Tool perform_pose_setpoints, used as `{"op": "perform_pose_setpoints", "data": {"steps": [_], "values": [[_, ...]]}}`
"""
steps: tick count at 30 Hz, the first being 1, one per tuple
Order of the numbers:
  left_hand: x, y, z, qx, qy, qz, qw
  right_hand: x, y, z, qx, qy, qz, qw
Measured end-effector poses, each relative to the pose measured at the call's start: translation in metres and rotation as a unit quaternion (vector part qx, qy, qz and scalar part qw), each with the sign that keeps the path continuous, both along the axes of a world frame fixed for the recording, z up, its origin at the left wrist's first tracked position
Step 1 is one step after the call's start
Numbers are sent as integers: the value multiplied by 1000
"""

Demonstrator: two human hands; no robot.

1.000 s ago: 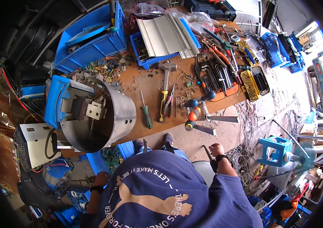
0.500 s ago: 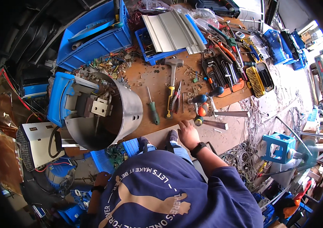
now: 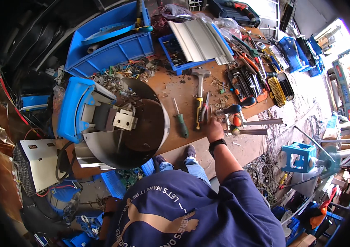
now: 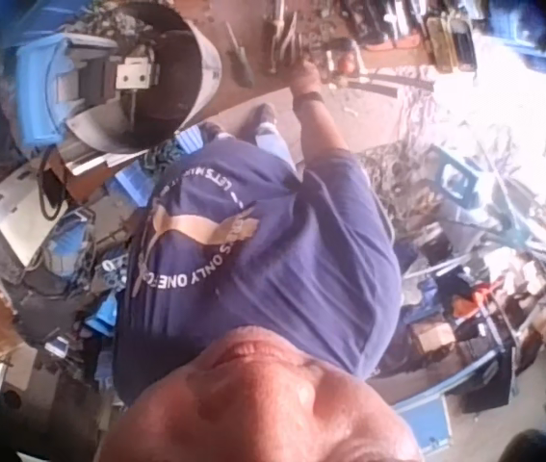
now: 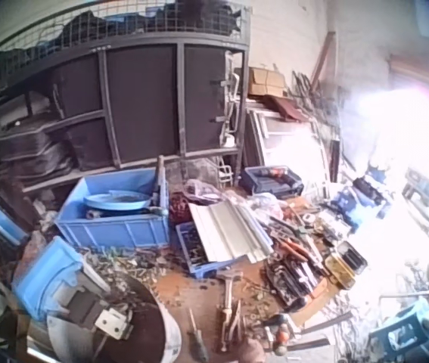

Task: The person assembles a blue plastic housing unit on a workbench. They attach a black circular component to the blue housing, then use a screwdriver to secure a metal plate to the assembly. The person manipulates wires and internal components within the housing throughout the process.

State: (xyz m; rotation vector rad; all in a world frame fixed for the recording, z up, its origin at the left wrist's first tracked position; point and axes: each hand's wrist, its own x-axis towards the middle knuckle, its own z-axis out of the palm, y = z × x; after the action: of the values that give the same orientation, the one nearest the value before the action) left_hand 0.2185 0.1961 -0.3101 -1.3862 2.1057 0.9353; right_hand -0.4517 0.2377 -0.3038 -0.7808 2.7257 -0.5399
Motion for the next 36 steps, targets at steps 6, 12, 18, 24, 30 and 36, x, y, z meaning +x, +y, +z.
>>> {"op": "perform_pose_setpoints", "data": {"steps": [6,12,18,24,30,36], "values": [[14,-11,5,-3,3,51,999,-6,-7,20,58,32,-12,998],[63,-21,-12,-64,-61,18,996,-6,-17,17,91,2,-86,992],[5,-53,59,-104,-42,184,976,-15,-4,-3,-33,42,-64,996],[-16,-106,117,-374,106,323,863,-15,54,-23,-224,-121,-91,963],[-77,-195,217,-478,299,301,769,22,57,128,-280,-177,-83,940],[-150,-278,259,-459,308,129,823,77,-23,292,-282,-185,39,941]]}}
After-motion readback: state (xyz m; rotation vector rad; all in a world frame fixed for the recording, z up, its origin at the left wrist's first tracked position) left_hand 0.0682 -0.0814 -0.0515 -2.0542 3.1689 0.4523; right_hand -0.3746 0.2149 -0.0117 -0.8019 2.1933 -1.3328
